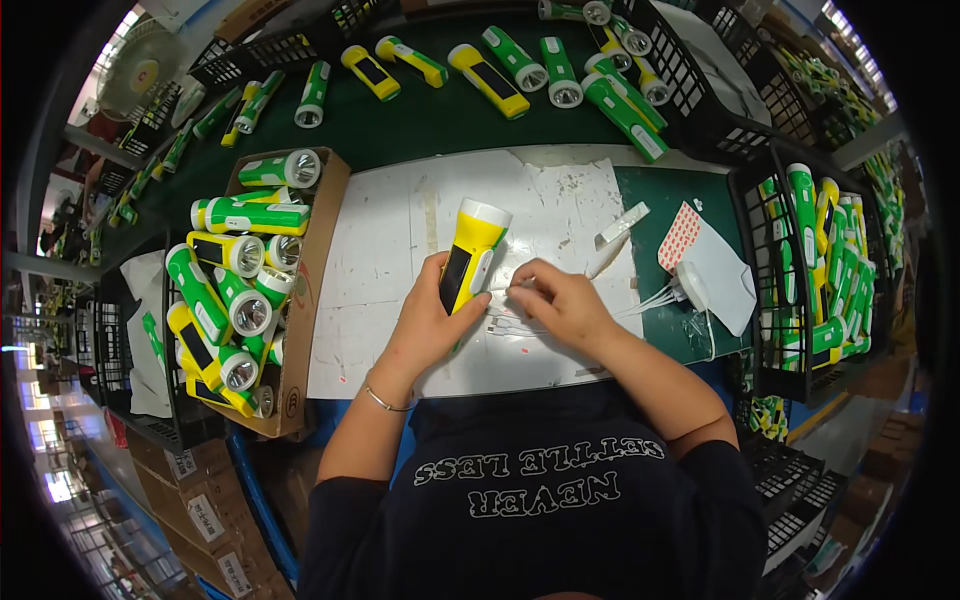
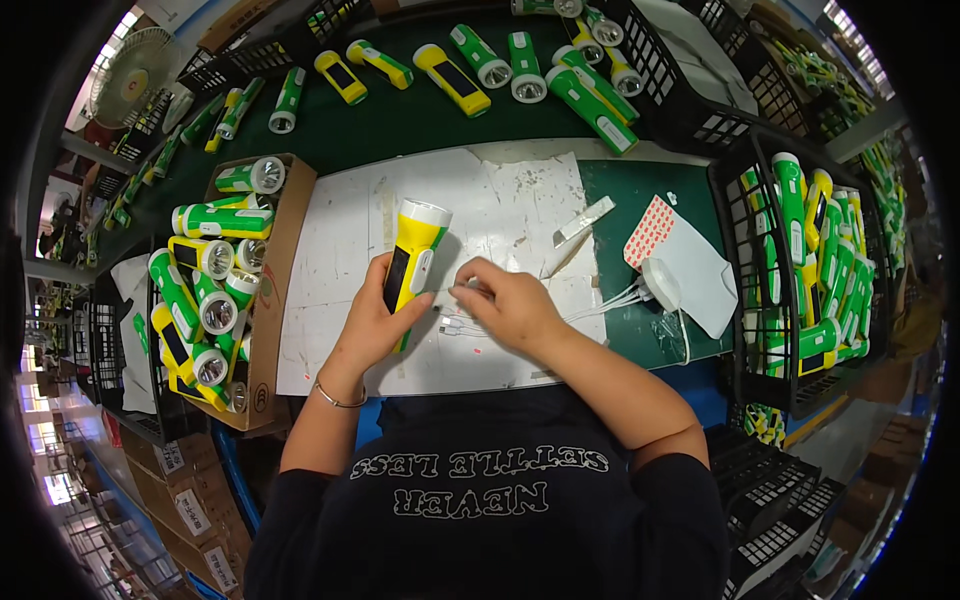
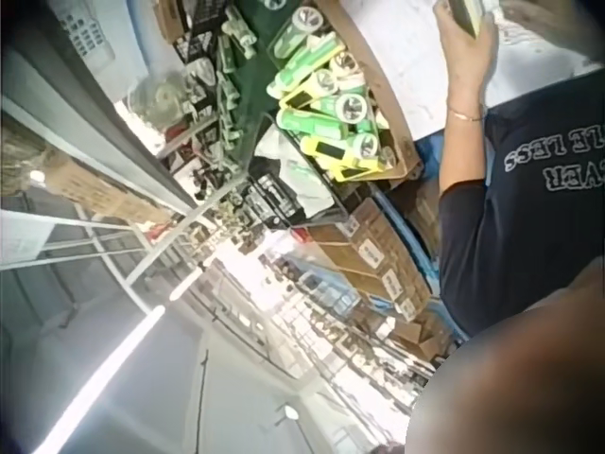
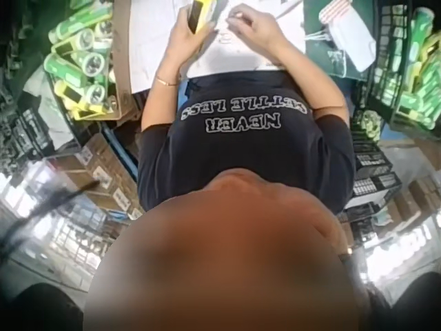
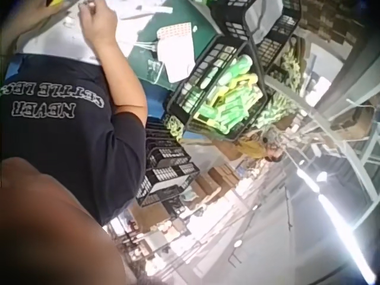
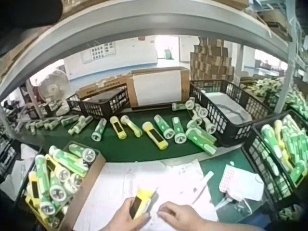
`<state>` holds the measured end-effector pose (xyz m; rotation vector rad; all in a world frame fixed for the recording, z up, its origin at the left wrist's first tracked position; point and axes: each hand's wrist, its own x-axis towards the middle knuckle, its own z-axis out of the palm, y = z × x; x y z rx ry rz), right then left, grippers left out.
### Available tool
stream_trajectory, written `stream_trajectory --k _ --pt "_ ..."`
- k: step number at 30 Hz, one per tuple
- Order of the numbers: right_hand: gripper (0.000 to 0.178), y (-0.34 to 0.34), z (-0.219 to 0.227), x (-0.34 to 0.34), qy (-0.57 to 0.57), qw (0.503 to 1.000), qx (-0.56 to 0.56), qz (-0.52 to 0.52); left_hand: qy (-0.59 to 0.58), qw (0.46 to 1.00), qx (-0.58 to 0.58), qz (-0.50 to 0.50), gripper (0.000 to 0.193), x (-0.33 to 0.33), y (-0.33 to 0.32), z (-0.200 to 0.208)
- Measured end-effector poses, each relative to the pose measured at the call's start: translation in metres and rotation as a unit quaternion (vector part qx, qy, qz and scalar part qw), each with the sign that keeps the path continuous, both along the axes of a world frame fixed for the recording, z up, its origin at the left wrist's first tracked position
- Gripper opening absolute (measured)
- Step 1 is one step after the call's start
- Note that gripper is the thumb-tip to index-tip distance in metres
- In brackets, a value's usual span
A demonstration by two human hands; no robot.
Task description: Testing the switches and functionality of solar flashlights and organizing them into crates.
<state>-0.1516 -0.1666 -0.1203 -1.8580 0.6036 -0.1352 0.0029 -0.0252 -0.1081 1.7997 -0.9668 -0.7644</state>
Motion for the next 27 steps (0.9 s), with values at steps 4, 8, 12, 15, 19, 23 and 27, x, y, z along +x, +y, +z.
stream_trajectory --k 4,8,12,15,19,23,27 --pt "0.017 -0.015 0.016 -0.010 -0.163 0.973 0.153 -0.062 0.018 1.000 0.016 -0.016 0.060 -0.013 -0.013 -0.003" --pt "0.017 -0.025 0.027 -0.020 -0.136 0.973 0.182 -0.043 0.028 0.998 0.030 -0.039 0.059 -0.026 -0.024 -0.001" --pt "0.015 -0.028 0.026 -0.022 -0.081 0.974 0.205 -0.057 -0.079 0.996 0.000 -0.049 0.056 -0.034 -0.030 0.007" --pt "0.015 -0.027 0.023 -0.022 -0.095 0.968 0.222 -0.064 -0.266 0.964 0.012 -0.016 0.057 -0.040 -0.031 0.014" --pt "0.014 -0.026 0.021 -0.019 -0.112 0.957 0.248 -0.103 -0.262 0.965 0.017 -0.005 0.058 -0.044 -0.032 0.017" --pt "0.014 -0.027 0.023 -0.019 -0.111 0.959 0.245 -0.094 -0.253 0.967 0.005 -0.002 0.056 -0.044 -0.035 0.014" --pt "0.014 -0.026 0.026 -0.028 -0.091 0.969 0.216 -0.082 -0.271 0.961 -0.040 0.039 0.053 -0.031 -0.040 0.009"
